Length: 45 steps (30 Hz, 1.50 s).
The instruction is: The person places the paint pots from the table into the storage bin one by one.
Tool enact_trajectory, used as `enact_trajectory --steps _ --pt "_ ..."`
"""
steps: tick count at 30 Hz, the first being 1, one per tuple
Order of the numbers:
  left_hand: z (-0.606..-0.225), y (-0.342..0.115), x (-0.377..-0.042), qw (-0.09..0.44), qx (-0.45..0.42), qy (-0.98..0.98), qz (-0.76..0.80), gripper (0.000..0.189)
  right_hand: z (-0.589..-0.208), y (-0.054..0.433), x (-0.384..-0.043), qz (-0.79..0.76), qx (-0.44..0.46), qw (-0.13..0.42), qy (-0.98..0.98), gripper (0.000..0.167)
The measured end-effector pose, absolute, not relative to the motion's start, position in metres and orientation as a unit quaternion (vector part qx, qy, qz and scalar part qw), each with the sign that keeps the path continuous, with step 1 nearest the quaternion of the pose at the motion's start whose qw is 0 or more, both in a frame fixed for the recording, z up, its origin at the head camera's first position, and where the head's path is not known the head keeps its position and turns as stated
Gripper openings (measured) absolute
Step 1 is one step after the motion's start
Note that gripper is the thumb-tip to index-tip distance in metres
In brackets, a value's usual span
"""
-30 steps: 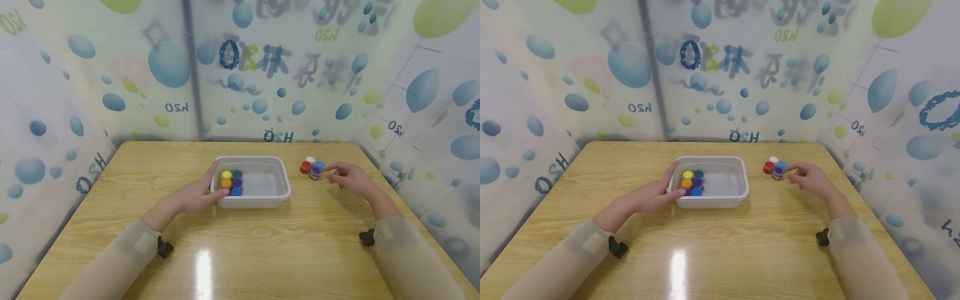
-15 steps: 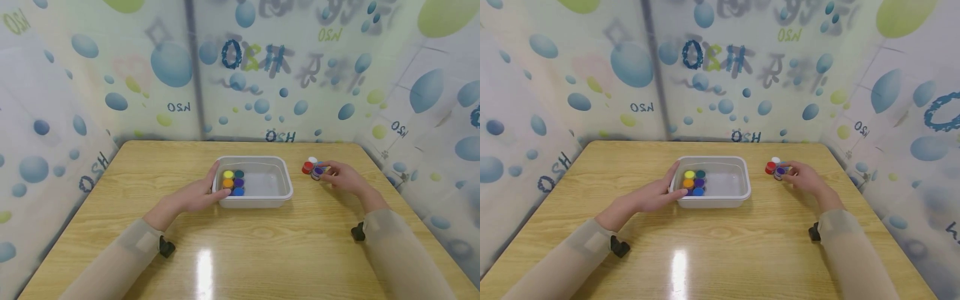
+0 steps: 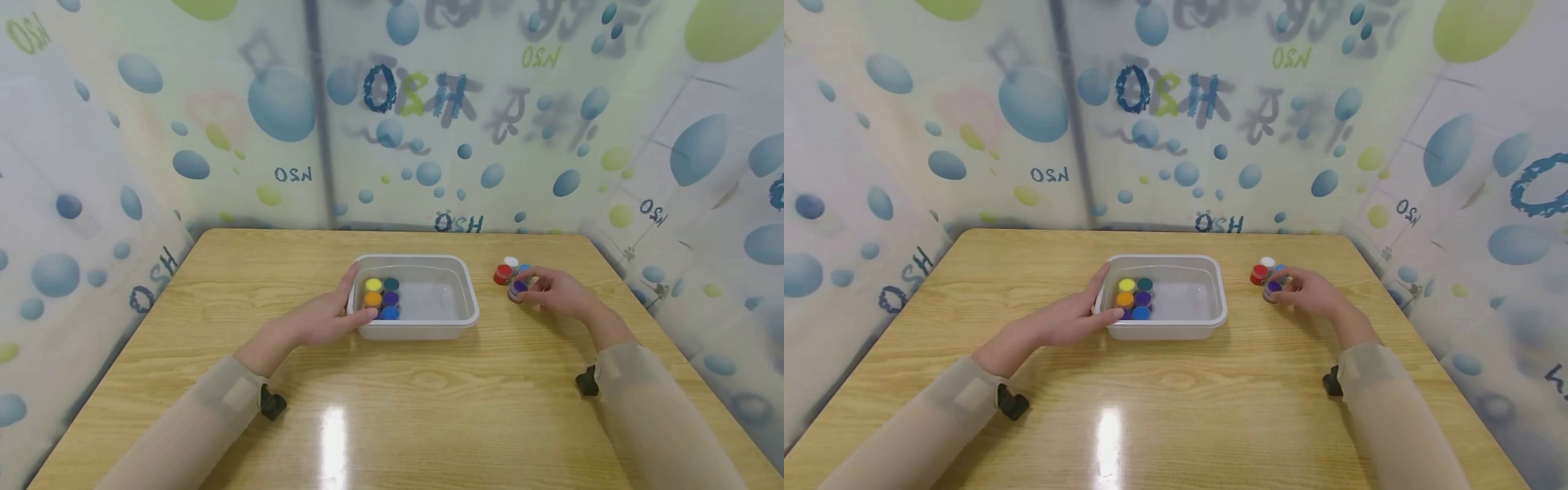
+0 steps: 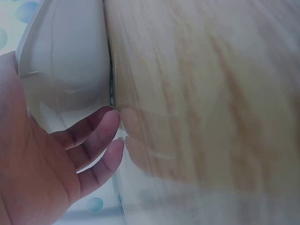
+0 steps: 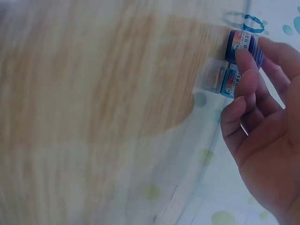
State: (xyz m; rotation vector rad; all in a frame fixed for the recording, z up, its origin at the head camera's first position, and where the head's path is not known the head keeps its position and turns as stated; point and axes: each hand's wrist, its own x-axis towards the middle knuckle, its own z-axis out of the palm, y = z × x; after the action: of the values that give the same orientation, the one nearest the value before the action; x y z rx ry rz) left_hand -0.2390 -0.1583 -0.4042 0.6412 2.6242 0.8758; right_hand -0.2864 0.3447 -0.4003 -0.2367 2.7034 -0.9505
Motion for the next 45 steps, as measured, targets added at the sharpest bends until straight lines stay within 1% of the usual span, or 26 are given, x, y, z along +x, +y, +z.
enact_trajectory --steps 4,8,15,20,28,32,38,45 --pt "-0.405 -0.158 -0.24 0.149 0.223 0.913 0.308 0.114 -0.401 0.345 -0.284 -0.345 -0.084 0.15 0.923 0.045" --pt "-0.406 -0.158 -0.24 0.149 0.222 0.913 0.31 0.113 -0.402 0.345 -0.283 -0.348 -0.083 0.165 0.919 0.049" --pt "-0.407 -0.159 -0.241 0.148 0.224 0.914 0.305 0.112 -0.401 0.343 -0.279 -0.311 -0.076 0.164 0.933 0.053" --pt "-0.406 -0.158 -0.24 0.148 0.226 0.913 0.306 0.112 -0.399 0.341 -0.273 -0.31 -0.094 0.139 0.936 0.047" --pt "-0.405 -0.159 -0.239 0.146 0.227 0.913 0.306 0.111 -0.38 0.324 -0.265 -0.328 -0.152 0.05 0.931 0.036" --pt "-0.405 -0.159 -0.239 0.146 0.226 0.913 0.306 0.112 -0.366 0.308 -0.263 -0.33 -0.163 0.02 0.93 0.034" --pt "-0.404 -0.158 -0.238 0.147 0.226 0.912 0.31 0.113 -0.352 0.279 -0.261 -0.347 -0.179 0.006 0.921 0.033" --pt "-0.403 -0.158 -0.238 0.151 0.226 0.911 0.311 0.113 -0.347 0.242 -0.265 -0.358 -0.201 -0.002 0.912 0.033"
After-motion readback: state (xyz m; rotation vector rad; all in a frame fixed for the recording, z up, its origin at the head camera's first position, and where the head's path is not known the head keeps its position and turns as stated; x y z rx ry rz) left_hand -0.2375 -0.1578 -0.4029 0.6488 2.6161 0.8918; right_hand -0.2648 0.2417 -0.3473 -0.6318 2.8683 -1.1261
